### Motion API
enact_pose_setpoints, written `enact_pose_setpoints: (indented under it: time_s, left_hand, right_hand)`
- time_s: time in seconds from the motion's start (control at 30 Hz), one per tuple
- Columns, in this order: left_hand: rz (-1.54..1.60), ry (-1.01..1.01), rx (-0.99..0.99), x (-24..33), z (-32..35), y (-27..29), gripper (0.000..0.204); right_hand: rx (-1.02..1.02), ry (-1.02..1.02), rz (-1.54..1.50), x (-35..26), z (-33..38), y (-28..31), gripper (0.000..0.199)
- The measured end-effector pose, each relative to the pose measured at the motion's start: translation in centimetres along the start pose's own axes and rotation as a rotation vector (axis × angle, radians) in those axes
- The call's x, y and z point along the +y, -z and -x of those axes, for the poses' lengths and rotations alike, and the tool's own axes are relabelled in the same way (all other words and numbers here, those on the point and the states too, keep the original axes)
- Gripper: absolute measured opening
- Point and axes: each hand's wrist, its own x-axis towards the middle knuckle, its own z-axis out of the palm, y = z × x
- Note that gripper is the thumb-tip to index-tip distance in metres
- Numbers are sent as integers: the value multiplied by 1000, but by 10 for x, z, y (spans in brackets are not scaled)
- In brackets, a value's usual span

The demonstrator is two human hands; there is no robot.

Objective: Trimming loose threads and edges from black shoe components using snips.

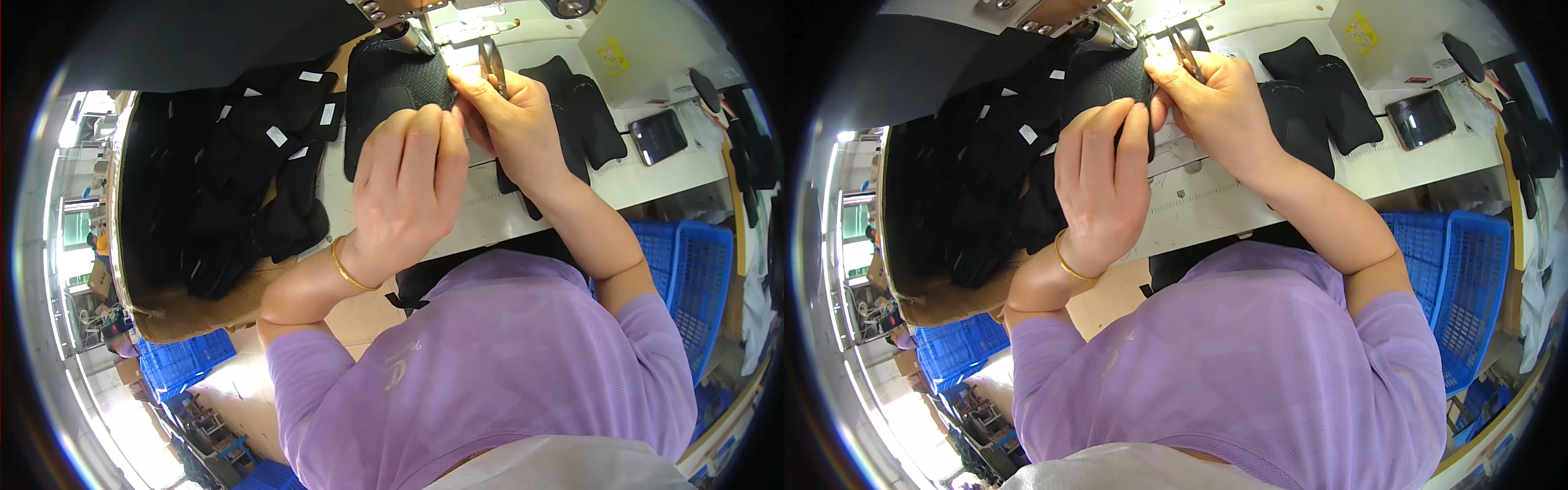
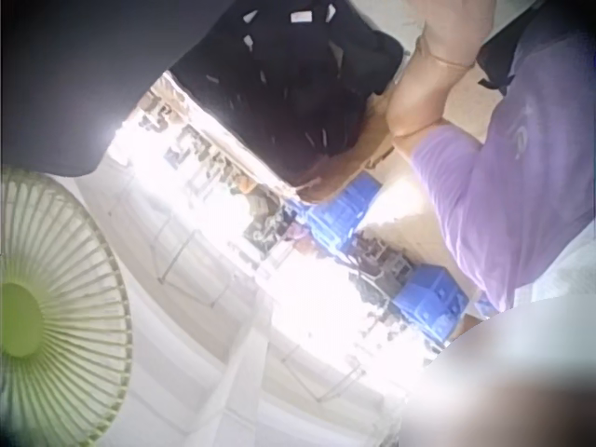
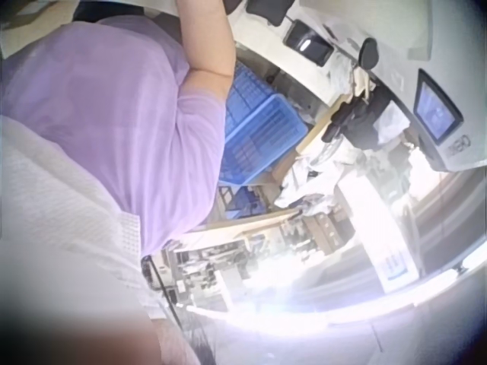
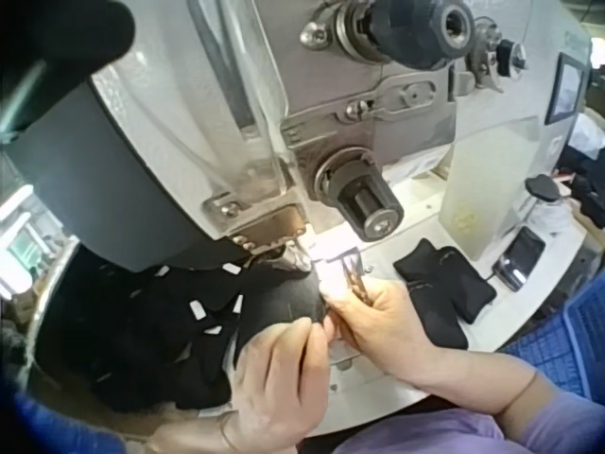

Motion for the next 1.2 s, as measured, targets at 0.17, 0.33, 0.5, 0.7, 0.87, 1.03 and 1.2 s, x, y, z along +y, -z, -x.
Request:
enact_pose_setpoints:
  time_s: [0.17, 0.33, 0.5, 0.7, 0.87, 1.03, 1.2]
  left_hand:
    - [36, 45, -12, 0, -6, -10, 29]
    - [28, 55, 12, -8, -11, -24, 30]
    - [17, 114, 9, -13, -12, -37, 28]
    - [70, 107, 44, -15, -9, -35, 29]
    - [46, 53, 158, -14, 3, -29, 42]
    - [-97, 98, 94, -28, 1, -38, 33]
    - [191, 251, -79, -55, 15, -24, 30]
  right_hand:
    - [-2, -2, -13, 2, -2, 3, 37]
    - [28, 7, -5, -3, 0, -1, 35]
    - [-17, 12, -8, 0, -2, 3, 34]
    - [-45, 5, 0, 1, -3, 4, 33]
    - [-115, 7, 11, 9, 2, 12, 31]
    - [-156, 89, 33, 12, 9, 11, 35]
    - [-307, 29, 283, -3, 18, 35, 33]
